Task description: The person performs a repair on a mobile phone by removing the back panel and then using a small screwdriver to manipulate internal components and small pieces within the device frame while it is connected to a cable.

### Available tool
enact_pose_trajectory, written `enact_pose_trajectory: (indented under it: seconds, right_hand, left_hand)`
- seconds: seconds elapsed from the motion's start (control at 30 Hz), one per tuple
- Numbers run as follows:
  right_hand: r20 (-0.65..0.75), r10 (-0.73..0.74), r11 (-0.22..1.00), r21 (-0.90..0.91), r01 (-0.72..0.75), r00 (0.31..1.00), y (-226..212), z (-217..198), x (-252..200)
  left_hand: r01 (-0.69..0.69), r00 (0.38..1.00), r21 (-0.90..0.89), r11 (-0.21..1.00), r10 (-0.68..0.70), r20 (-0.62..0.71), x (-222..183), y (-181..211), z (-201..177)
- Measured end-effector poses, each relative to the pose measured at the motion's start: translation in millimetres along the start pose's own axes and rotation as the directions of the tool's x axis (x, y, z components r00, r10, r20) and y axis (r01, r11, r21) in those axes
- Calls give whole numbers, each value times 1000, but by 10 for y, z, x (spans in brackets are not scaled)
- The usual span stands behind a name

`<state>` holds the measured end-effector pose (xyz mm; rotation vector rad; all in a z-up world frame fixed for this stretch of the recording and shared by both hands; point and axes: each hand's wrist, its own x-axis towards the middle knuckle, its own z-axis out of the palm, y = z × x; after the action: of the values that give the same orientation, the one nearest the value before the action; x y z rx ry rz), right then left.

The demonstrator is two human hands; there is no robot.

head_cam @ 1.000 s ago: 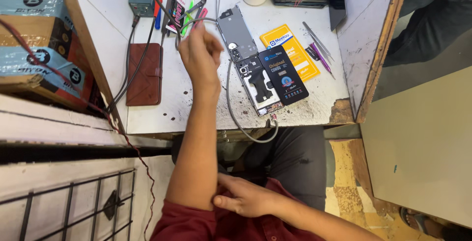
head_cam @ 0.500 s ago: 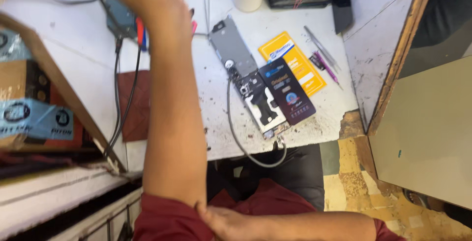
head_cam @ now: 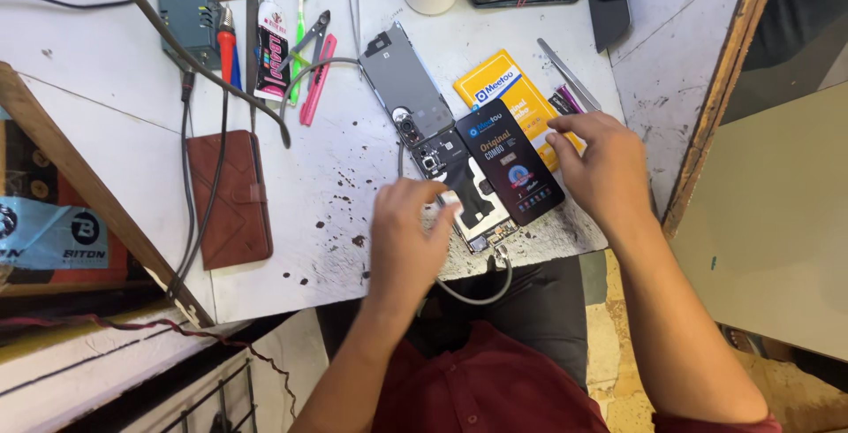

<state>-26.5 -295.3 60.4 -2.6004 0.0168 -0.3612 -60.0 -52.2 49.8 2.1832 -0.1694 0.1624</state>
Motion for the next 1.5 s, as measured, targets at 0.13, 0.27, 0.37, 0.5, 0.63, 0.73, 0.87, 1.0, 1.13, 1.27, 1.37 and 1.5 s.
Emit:
enact_pose_trajectory:
  seconds: [0.13,0.27,0.37,0.5,0.63,0.73,0.87,1.0,1.13,1.27,1.37,1.5]
  right_hand:
    - [-6,-10,998,-57,9,1000,63,90,-78]
    - [55,91,994,-61,-87,994,77,99,-98]
    - [65,103,990,-104,-96,993,158,110,-75]
    - [78,47,995,-96,-39,996,297,141,-44]
    - [196,137,991,-18,-136,971,375,123,-52]
    - [149,-37,999,9,36,988,398,78,-61]
    - [256,171,977,78,-197,951,370,19,-112]
    - [233,113,987,86,-137,966,353,-13,-158]
    - [236,114,987,81,-137,965,331,-49,-202]
    - [243,130,979,120,-163,961,348,-46,-241]
    - [258,149,968,157,-194,955,387,-24,-261]
    - [270,179,929,271,-253,946,471,27,-312]
  left_hand:
    - [-122,991,119,985,115,65,-319,28,211]
    - [-112,990,206,972,91,107,-391,28,199]
    - [-112,989,257,960,84,119,-390,52,176]
    - [-93,991,276,957,61,120,-392,112,149]
    - [-74,990,289,954,35,136,-368,133,136]
    - [-80,989,294,953,39,142,-366,113,143]
    - [-85,991,282,956,52,120,-413,93,183]
    - [-98,992,296,950,68,111,-456,98,193]
    - [-90,993,306,948,61,101,-455,107,154]
    - [-86,993,310,947,58,99,-453,103,131]
    - [-89,994,305,948,67,82,-486,66,154]
    - [-124,992,276,953,118,38,-552,-29,222]
